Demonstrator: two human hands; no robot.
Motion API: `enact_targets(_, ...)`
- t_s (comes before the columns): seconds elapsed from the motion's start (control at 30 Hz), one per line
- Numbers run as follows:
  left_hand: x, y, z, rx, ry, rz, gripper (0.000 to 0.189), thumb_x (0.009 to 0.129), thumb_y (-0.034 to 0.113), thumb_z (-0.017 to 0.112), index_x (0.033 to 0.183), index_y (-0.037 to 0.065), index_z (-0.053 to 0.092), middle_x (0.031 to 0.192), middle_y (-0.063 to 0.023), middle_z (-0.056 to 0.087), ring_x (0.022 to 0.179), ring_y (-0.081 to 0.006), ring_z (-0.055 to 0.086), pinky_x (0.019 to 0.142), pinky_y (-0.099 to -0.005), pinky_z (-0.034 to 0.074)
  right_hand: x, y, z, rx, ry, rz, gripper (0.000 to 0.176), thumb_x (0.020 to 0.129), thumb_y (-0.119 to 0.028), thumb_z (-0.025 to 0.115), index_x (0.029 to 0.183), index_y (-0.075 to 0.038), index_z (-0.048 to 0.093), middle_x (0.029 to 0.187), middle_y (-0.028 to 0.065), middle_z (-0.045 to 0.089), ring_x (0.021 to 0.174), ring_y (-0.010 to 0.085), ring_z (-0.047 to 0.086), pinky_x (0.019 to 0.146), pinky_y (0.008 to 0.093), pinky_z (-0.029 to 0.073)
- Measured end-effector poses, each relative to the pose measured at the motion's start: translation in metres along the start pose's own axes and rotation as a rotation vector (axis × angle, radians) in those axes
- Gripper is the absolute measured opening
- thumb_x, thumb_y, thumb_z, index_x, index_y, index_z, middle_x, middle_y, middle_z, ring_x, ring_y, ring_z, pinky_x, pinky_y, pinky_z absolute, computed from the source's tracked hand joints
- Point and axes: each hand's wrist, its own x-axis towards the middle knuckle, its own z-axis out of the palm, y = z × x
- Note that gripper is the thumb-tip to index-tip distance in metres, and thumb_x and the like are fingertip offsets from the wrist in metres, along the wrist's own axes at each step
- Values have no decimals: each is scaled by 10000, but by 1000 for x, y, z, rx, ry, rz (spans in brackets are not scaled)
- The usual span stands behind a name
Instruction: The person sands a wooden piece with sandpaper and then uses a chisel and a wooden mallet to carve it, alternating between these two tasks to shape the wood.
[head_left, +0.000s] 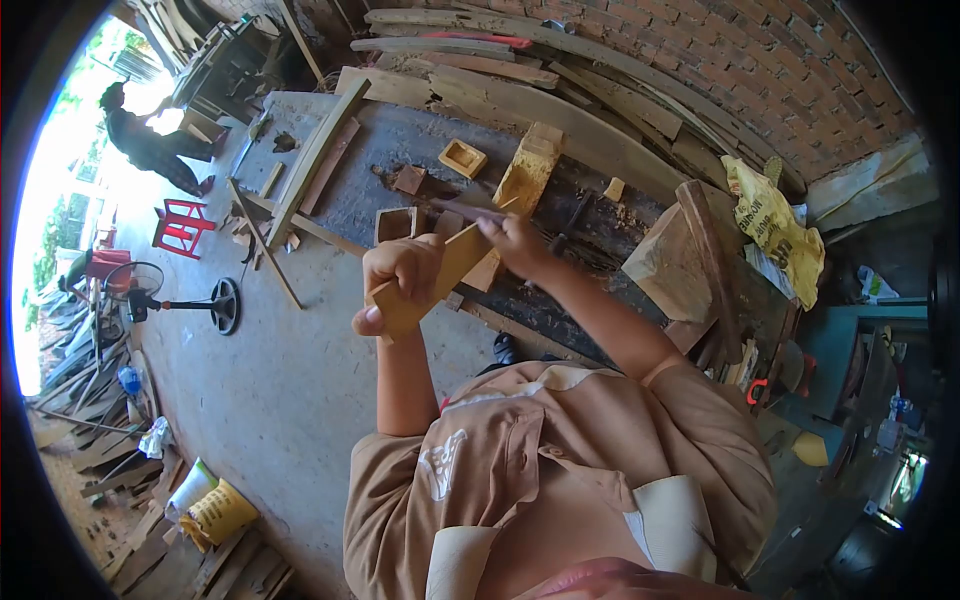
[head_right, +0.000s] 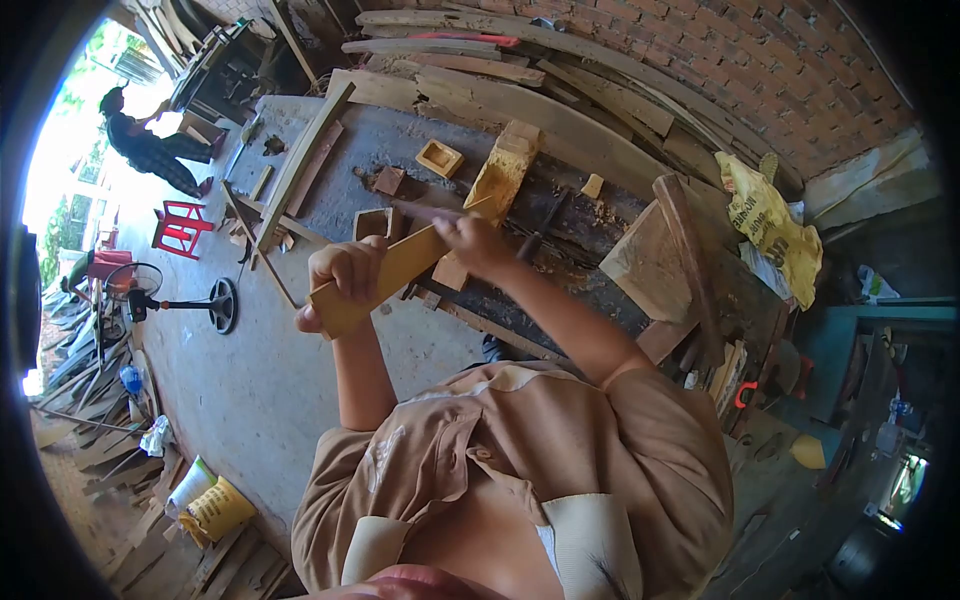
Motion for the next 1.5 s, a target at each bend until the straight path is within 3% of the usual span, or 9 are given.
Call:
enact_targets(0.1,1,-2,9,-18,-5,-7,429,549,514,541,472,135,354,407,39,399,354,-93,367,501,-255,236,-23,-54,7,231,264,-393,456,860,-369,377,825,45,564,615,184,557,588,280,574,549,347,436)
enact_targets(0.33,-8,-2,8,-51,5,-7,397,496,456,535,442,115,338,395,9,386,351,-119,345,455,-257,232,10,56,-4,-228,100,221,458,861,-352,379,702,22,590,510,144,533,492,267,555,482,372,420)
enact_targets(0.5,-3,-3,-5,-53,-18,-8,422,551,509,549,483,134,368,423,39,418,380,-88,388,496,-247,239,-5,-17,3,-134,31,101,481,866,-345,375,647,19,600,541,173,566,502,274,580,471,400,422)
enact_targets(0.57,1,-1,-1,-42,-37,-27,419,554,506,546,484,133,367,424,38,419,378,-90,388,500,-249,242,-13,-63,27,231,671,-573,486,865,-363,378,649,13,598,504,135,545,463,248,543,462,384,413)
enact_targets(0.77,-5,-2,1,-41,-40,-14,397,521,472,535,465,123,355,415,16,416,373,-99,368,478,-250,235,10,60,0,0,102,191,483,849,-395,397,668,8,592,518,146,546,491,242,557,476,370,420)
enact_targets(0.97,-5,-4,11,-49,2,-11,384,496,443,532,444,109,350,409,0,403,371,-113,342,449,-254,224,-17,-27,11,120,9,-23,439,848,-354,421,703,23,592,543,125,546,549,180,559,520,336,435)
enact_targets(1.03,-2,-1,15,-16,-25,-59,403,520,480,536,461,133,340,401,30,397,367,-98,371,500,-258,240,-29,-69,11,410,335,-491,423,842,-376,433,847,14,595,660,104,585,645,159,557,584,333,434)
enact_targets(1.2,-11,-3,4,3,-17,-18,406,524,481,534,458,128,346,400,29,389,360,-100,362,496,-256,233,6,73,-3,-1,21,313,418,858,-352,409,902,29,576,629,72,558,620,121,512,579,290,425)
enact_targets(1.5,-5,-7,13,-33,-37,-20,376,487,430,536,438,110,347,405,-9,408,360,-122,330,458,-257,232,-32,-45,-2,405,174,-267,441,854,-381,416,842,24,588,667,124,590,664,179,572,607,340,436)
